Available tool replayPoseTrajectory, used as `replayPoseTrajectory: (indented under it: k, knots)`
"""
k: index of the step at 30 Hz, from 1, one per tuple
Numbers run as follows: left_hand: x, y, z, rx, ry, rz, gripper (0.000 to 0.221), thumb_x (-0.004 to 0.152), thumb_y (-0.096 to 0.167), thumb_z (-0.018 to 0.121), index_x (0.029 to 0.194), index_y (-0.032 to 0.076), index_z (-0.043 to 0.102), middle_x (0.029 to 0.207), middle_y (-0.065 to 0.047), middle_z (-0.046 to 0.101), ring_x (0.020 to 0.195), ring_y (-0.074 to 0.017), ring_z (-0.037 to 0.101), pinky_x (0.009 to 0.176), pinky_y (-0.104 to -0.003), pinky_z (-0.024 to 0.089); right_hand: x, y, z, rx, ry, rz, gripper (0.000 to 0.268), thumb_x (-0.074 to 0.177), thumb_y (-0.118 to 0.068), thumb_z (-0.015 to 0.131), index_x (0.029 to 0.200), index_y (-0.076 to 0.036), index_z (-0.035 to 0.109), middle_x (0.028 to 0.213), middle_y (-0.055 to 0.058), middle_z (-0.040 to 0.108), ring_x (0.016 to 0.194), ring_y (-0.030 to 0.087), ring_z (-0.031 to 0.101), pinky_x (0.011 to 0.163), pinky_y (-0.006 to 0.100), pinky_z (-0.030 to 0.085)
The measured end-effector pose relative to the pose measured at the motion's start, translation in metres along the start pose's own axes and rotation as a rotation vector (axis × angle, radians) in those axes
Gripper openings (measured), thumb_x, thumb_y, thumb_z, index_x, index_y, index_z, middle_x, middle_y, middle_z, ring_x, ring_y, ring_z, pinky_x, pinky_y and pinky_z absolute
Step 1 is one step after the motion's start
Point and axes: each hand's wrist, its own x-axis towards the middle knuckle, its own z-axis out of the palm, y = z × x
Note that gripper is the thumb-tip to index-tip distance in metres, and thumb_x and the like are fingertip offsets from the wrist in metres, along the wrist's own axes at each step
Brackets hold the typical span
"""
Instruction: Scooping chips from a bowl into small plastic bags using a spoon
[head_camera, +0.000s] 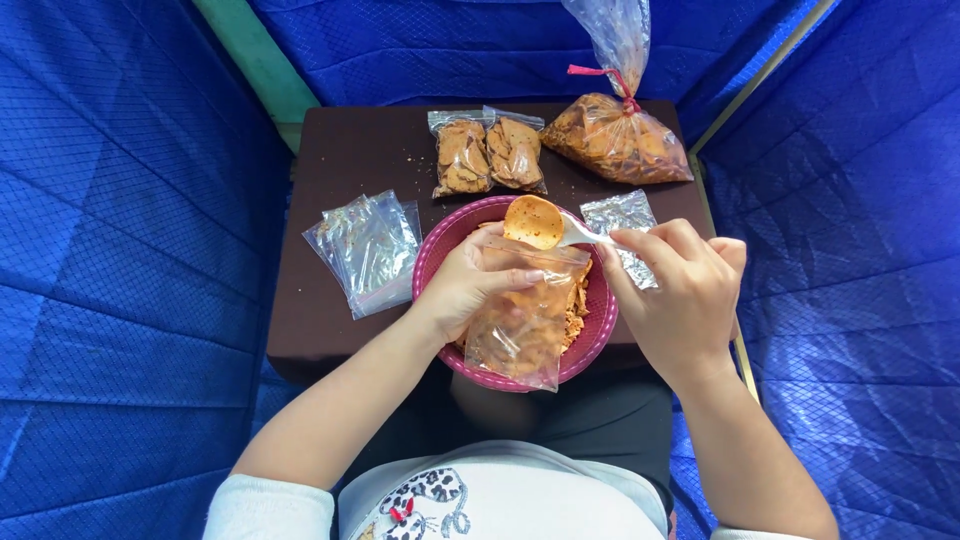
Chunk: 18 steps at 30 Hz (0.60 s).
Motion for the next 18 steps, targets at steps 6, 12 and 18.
replayPoseTrajectory:
  k: [6,12,18]
  knots:
    - [0.001,0.004,-0.003,0.036,-0.019,0.048,0.075,0.075,-0.003,0.086,0.141,0.005,0.051,0.100,-0.018,0.077,0.074,-0.0250,0.078,0.047,-0.029,0.064,-0.002,0.005,-0.002,0.008,0.044,-0.034,0.017,0.091,-0.014,0.089,0.107,-0.015,0.082,0.086,0.004,0.064,0.077,0.020,0.066,0.082,0.035,0.044]
    - [-0.013,0.018,0.005,0.087,-0.034,0.052,0.066,0.079,0.005,0.086,0.139,0.003,0.057,0.102,-0.018,0.077,0.077,-0.0250,0.078,0.050,-0.030,0.065,-0.005,0.010,0.006,0.105,0.023,0.022,0.014,0.092,-0.018,0.088,0.105,-0.018,0.081,0.086,0.000,0.064,0.078,0.018,0.065,0.083,0.034,0.039]
    - [-0.006,0.011,0.001,0.164,-0.037,0.050,0.066,0.084,0.012,0.083,0.142,0.006,0.053,0.104,-0.018,0.077,0.078,-0.0241,0.078,0.052,-0.027,0.064,0.002,0.011,0.009,0.263,-0.062,0.135,0.011,0.090,-0.019,0.086,0.100,-0.018,0.082,0.078,0.002,0.062,0.061,0.022,0.059,0.075,0.034,0.041]
